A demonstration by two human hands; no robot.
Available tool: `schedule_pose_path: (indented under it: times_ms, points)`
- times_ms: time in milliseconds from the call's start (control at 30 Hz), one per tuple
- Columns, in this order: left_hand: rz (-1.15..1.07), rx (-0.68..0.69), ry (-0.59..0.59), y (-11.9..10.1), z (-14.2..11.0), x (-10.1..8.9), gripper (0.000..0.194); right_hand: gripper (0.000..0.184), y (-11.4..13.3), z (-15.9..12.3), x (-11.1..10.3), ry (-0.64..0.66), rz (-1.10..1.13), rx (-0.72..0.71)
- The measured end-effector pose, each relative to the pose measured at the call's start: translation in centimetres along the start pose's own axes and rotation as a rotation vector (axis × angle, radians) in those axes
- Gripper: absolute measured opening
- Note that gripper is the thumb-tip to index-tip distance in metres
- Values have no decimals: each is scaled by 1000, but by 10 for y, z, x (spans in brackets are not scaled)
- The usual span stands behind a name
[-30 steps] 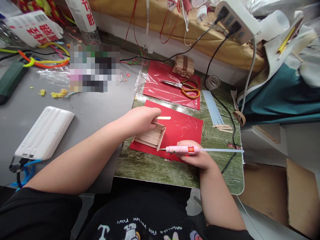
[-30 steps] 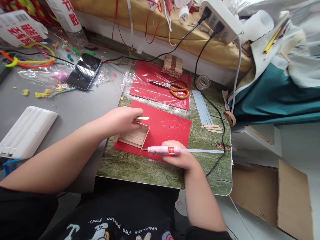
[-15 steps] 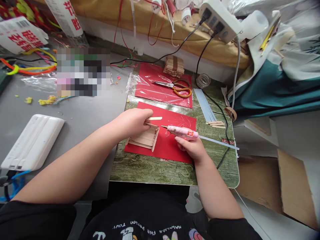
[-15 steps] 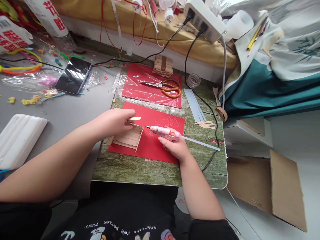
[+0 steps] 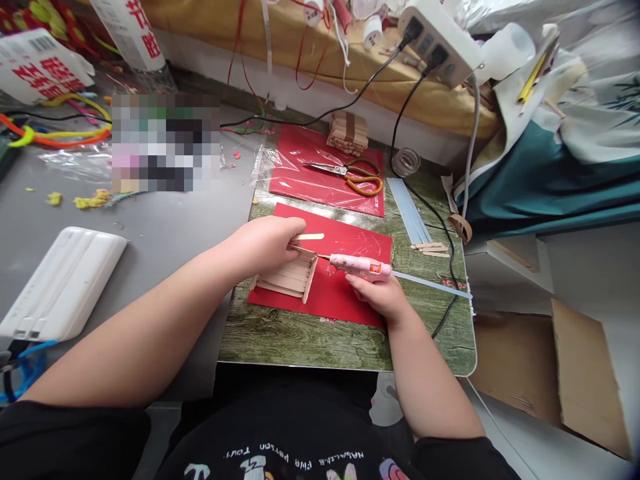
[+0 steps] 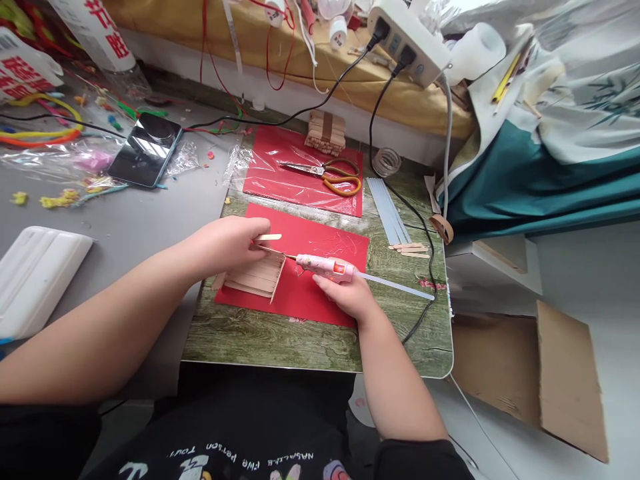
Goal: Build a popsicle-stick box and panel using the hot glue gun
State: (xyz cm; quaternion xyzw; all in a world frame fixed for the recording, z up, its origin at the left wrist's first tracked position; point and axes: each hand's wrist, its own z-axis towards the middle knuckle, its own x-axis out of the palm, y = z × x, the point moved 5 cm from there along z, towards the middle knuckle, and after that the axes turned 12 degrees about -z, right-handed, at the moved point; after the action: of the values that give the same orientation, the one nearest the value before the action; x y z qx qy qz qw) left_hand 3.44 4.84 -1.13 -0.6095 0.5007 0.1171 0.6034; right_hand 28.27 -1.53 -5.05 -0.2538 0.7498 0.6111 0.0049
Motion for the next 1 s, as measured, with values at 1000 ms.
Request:
schedule_pose_path:
  times_ms: [1000]
  points:
    - [-13, 20, -19, 2, 0, 1, 13, 45, -3, -1, 1, 19, 10, 22]
